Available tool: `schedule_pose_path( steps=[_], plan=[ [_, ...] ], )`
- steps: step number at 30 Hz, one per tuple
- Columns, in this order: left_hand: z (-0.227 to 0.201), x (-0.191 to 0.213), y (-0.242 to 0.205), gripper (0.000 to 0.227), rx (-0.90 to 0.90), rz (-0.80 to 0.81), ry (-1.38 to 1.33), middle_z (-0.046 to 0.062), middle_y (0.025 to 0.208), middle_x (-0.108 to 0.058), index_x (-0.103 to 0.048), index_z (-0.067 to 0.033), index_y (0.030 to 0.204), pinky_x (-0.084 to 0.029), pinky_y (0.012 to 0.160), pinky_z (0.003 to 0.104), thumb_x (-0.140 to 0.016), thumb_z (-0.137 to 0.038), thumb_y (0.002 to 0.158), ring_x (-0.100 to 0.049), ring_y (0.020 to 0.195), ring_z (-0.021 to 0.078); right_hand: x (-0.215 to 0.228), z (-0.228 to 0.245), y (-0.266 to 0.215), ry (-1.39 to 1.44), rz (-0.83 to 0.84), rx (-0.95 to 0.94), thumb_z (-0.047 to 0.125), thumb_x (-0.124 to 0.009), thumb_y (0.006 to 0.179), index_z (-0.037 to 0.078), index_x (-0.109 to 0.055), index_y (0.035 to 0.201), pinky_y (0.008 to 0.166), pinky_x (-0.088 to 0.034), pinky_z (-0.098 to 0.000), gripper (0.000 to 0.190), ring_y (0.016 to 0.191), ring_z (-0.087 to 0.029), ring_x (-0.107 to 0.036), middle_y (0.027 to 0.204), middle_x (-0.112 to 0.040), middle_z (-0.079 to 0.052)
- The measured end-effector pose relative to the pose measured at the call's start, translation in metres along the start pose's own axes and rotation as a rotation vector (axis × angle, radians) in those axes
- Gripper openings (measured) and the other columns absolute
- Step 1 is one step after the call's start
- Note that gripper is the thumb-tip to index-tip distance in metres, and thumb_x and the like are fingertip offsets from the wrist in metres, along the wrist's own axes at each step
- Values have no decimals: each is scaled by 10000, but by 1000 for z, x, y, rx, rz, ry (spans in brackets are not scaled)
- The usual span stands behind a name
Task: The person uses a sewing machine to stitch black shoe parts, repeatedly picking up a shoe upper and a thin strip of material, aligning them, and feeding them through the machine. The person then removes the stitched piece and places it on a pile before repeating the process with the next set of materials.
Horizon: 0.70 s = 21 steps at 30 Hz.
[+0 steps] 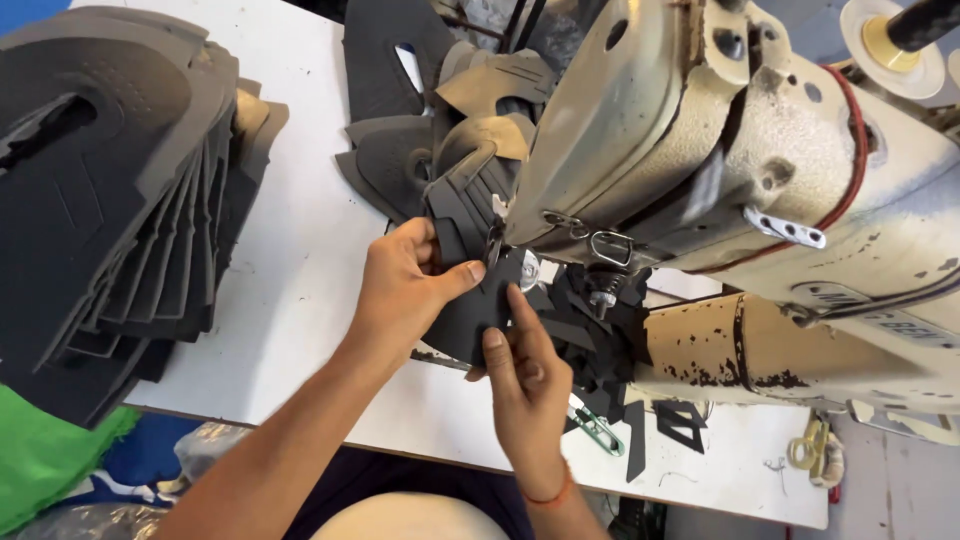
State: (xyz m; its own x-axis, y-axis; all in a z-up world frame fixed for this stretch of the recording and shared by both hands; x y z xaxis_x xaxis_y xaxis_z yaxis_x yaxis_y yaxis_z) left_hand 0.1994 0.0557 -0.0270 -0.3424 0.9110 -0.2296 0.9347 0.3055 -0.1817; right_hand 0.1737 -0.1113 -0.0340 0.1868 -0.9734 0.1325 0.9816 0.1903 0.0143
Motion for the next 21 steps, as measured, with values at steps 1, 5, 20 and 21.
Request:
schedule_pose_path(
  steps=[1, 5, 20, 21],
  plan=[
    [-2, 0, 0, 270, 1, -9, -35, 116, 933, -773, -663, 66, 1078, -602, 700, 257, -758, 10, 832, -719, 797, 118, -4, -1, -1, 81, -5, -4, 73, -629, 991, -47, -505, 1477, 614, -578, -245, 516, 725, -72, -628, 865, -650, -29],
    [-5, -5, 4, 231, -8, -35, -39, 112, 912, -769, -666, 64, 1062, -597, 676, 256, -741, 12, 850, -715, 781, 111, -1, -1, 12, 164, -27, -26, 63, -616, 976, -55, -507, 1452, 586, -597, -253, 503, 737, -63, -635, 966, -691, -29],
    [-5, -10, 20, 157, -98, -128, 103, 71, 865, -751, -627, 21, 974, -558, 640, 243, -736, -23, 870, -692, 747, 76, 3, -19, 33, 33, -26, 95, 56, -627, 1009, -22, -624, 1389, 518, -463, -188, 388, 608, -20, -527, 797, -616, 13],
    [-7, -10, 19, 164, -93, -128, 143, 78, 850, -747, -618, 19, 963, -553, 628, 248, -742, -31, 870, -684, 735, 79, 2, -20, 30, 17, -41, 118, 55, -623, 1013, -18, -623, 1392, 527, -455, -187, 385, 620, -20, -521, 818, -622, 11]
  ],
)
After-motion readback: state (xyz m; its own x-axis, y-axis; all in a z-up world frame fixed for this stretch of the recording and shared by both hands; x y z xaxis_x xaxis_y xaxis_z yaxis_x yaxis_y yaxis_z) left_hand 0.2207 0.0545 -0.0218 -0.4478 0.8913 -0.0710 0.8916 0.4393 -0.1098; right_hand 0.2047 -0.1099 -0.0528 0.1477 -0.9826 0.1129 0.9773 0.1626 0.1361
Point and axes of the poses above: each hand's wrist, its own y-axis towards the middle knuckle, its own x-axis out of the back of the hand, z = x × y, the point moved 4 cm from there along y, towards the middle knuckle
